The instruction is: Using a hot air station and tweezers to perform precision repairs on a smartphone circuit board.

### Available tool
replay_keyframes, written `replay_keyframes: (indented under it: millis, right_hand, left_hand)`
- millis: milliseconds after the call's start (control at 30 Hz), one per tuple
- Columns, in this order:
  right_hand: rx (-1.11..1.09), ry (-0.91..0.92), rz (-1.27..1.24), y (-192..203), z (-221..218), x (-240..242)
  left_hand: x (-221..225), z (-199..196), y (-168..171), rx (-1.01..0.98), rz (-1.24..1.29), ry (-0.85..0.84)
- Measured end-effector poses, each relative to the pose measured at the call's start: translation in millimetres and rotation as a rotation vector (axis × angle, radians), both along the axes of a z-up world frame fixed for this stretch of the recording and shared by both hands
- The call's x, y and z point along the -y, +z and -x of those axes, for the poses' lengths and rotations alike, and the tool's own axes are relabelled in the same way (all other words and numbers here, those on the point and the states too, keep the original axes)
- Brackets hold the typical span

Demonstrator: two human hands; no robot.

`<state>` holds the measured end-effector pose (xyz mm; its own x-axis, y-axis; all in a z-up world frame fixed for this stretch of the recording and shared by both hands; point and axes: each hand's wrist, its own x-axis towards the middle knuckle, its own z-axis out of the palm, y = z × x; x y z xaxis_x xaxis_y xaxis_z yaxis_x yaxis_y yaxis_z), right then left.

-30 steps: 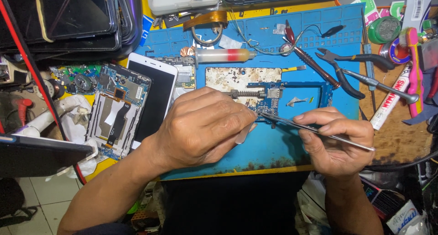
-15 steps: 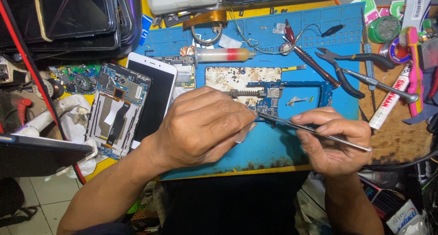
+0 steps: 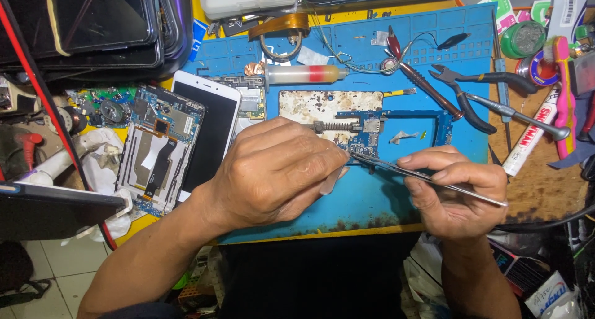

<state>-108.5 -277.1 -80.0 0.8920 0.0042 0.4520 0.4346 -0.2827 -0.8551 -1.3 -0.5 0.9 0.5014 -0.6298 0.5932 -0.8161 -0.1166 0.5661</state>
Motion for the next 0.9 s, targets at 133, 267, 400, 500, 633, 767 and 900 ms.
replay_keyframes:
  millis: [133, 267, 400, 500, 633, 767, 900]
  right_hand:
    - [0.009, -0.017, 0.006, 0, 1, -1]
    - [0.023, -0.016, 0.009, 0, 1, -2]
    - [0.039, -0.031, 0.015, 1, 0, -3]
    - [0.067, -0.061, 0.009, -1, 0, -1]
    - [0.139, -0.233, 0.037, 2, 9, 3]
    - [0.228, -0.060, 0.429, -7, 38, 58]
    - [0.106, -0.234, 0.505, 28, 44, 9]
  left_hand:
    - [0, 0, 1, -0.006, 0.003, 0.004]
    - [0, 0, 0, -0.006, 0.001, 0.002]
    - [0, -1, 0, 0.003, -0.005, 0.002]
    - [0, 0, 0, 0.006, 0.004, 0.000]
    - [1, 0, 0, 0.009, 0.003, 0.006]
    - [3, 0, 3, 0.003, 0.003, 0.011]
    - [5, 2, 12, 0.019, -0.006, -0.022]
